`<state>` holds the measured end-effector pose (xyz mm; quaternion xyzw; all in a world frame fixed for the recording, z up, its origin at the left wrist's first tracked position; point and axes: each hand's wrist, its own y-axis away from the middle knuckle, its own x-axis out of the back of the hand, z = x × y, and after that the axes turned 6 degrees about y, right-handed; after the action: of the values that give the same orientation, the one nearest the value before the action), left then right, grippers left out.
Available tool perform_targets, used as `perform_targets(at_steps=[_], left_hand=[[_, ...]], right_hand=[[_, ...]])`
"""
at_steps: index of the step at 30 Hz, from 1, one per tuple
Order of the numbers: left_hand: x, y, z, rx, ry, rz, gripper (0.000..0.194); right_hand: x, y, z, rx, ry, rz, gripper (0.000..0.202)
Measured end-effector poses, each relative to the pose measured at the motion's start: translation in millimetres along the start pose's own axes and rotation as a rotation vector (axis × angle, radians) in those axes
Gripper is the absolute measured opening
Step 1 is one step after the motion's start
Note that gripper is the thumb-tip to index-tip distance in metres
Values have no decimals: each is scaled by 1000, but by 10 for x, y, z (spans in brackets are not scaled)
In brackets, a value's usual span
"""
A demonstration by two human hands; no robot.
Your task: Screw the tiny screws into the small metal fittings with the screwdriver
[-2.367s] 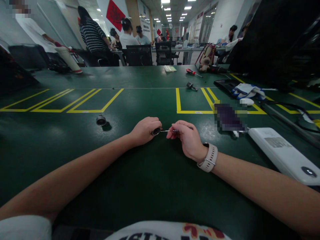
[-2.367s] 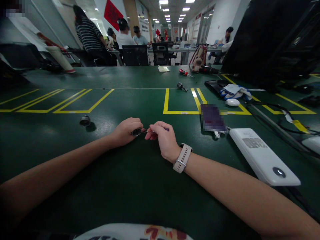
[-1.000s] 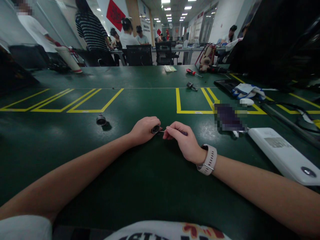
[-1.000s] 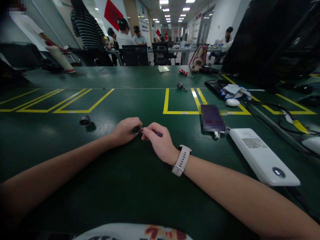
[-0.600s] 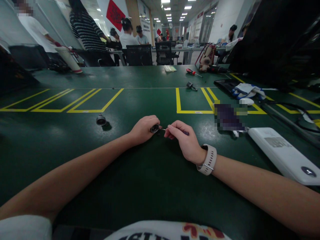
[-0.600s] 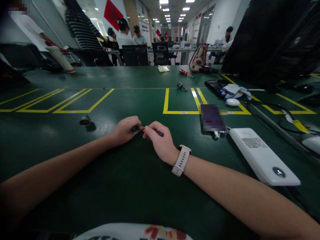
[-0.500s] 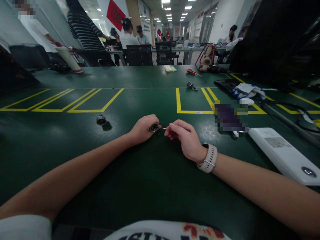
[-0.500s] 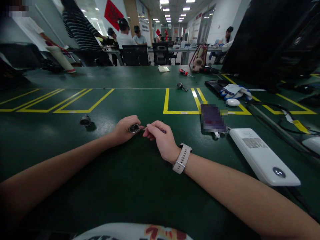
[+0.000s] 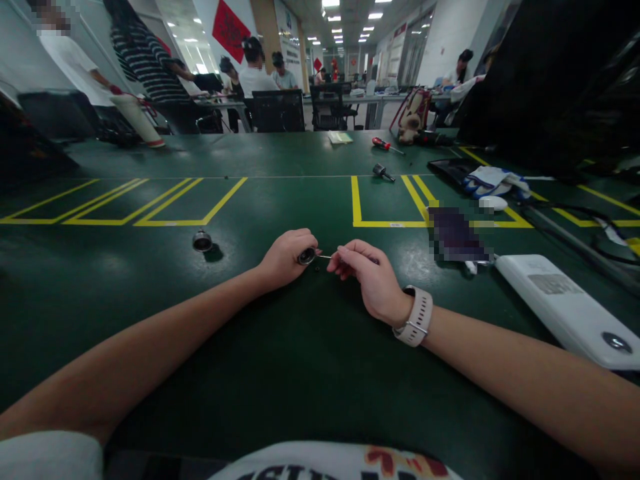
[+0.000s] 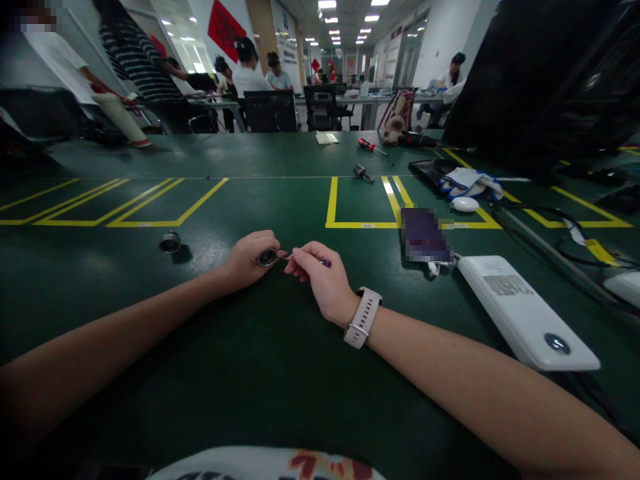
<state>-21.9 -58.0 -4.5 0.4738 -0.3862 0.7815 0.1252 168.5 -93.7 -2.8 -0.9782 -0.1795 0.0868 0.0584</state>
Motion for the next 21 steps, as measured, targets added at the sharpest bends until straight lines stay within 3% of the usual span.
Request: perform_targets(at_steps=[6, 11, 17, 21], left_hand=[[5, 12, -13, -26, 99, 64, 18], [-1, 12, -16, -18, 125, 60, 17], [7, 4, -6, -15, -19, -11, 16], [6, 1, -19, -33, 29, 17, 19]], right_hand=[[28, -37, -32, -107, -140, -27, 17], [29, -37, -11, -88, -170, -36, 16], [8, -17, -1, -22, -65, 6, 16], [24, -37, -8, -71, -106, -29, 16]])
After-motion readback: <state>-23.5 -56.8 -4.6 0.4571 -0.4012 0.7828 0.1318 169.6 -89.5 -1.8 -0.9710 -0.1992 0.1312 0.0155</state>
